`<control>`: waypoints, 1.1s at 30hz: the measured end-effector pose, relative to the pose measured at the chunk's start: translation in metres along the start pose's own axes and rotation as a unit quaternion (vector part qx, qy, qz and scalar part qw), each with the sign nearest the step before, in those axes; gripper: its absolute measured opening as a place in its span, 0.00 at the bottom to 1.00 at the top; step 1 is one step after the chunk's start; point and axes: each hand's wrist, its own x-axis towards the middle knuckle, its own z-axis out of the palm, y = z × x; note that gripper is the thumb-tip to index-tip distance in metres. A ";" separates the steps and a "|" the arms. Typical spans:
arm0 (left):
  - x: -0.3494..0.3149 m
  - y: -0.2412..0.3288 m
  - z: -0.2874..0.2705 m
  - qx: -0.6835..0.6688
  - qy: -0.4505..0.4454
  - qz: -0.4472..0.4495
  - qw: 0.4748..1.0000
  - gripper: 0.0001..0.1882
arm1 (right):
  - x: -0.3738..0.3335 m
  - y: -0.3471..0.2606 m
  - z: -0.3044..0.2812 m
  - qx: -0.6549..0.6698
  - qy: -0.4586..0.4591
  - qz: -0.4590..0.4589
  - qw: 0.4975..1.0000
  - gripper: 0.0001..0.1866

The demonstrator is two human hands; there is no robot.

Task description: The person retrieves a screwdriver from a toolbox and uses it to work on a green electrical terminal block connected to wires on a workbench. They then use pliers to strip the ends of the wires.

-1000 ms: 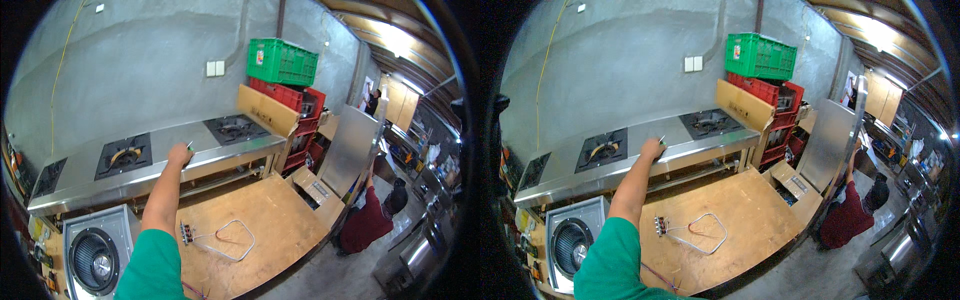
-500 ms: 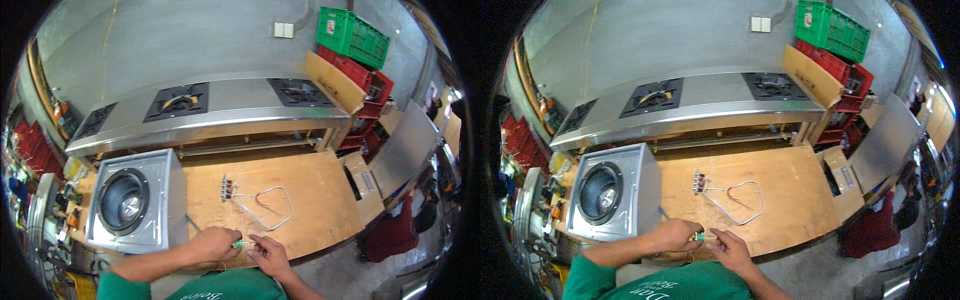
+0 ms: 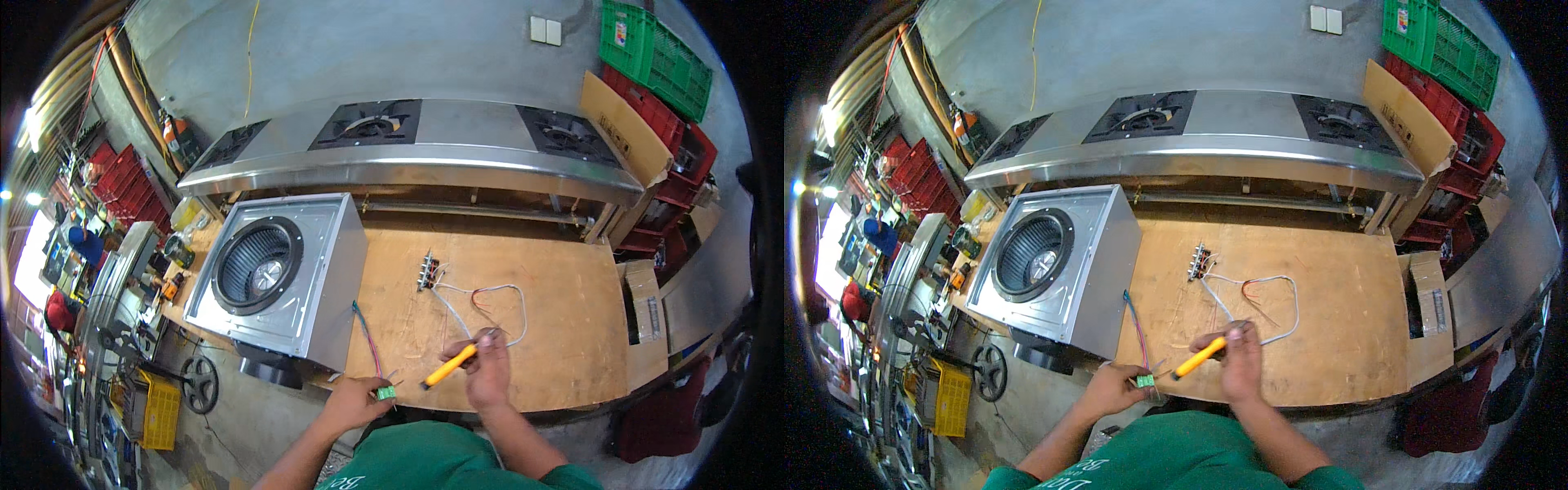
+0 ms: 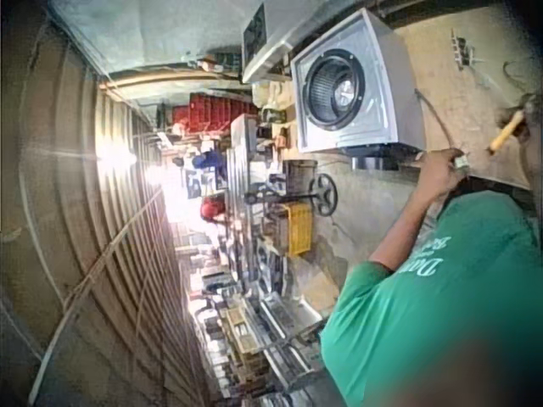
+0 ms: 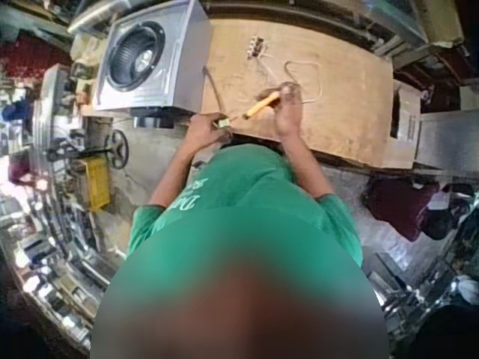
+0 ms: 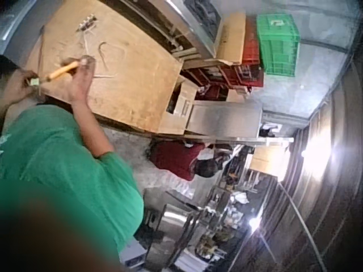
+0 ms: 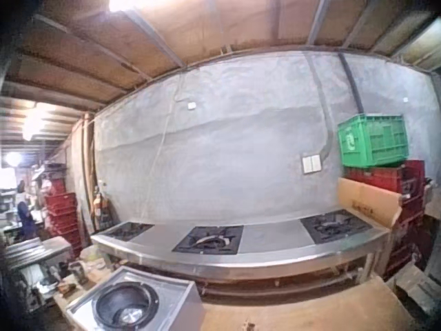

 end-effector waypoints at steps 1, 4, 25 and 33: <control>-0.003 0.000 0.002 -0.021 0.025 -0.008 0.999 0.21 | -0.002 -0.001 -0.021 0.024 0.005 0.039 0.999 0.15; 0.001 0.011 0.002 -0.112 0.067 -0.052 0.990 0.18 | -0.031 0.011 -0.052 0.039 0.044 0.220 0.974 0.16; 0.028 0.078 0.003 -0.037 0.161 0.185 0.969 0.18 | -0.038 -0.134 -0.025 -0.656 -0.274 -0.129 0.692 0.16; 0.023 0.081 -0.002 0.016 0.157 0.184 0.970 0.16 | -0.029 -0.133 -0.014 -0.664 -0.306 -0.118 0.672 0.14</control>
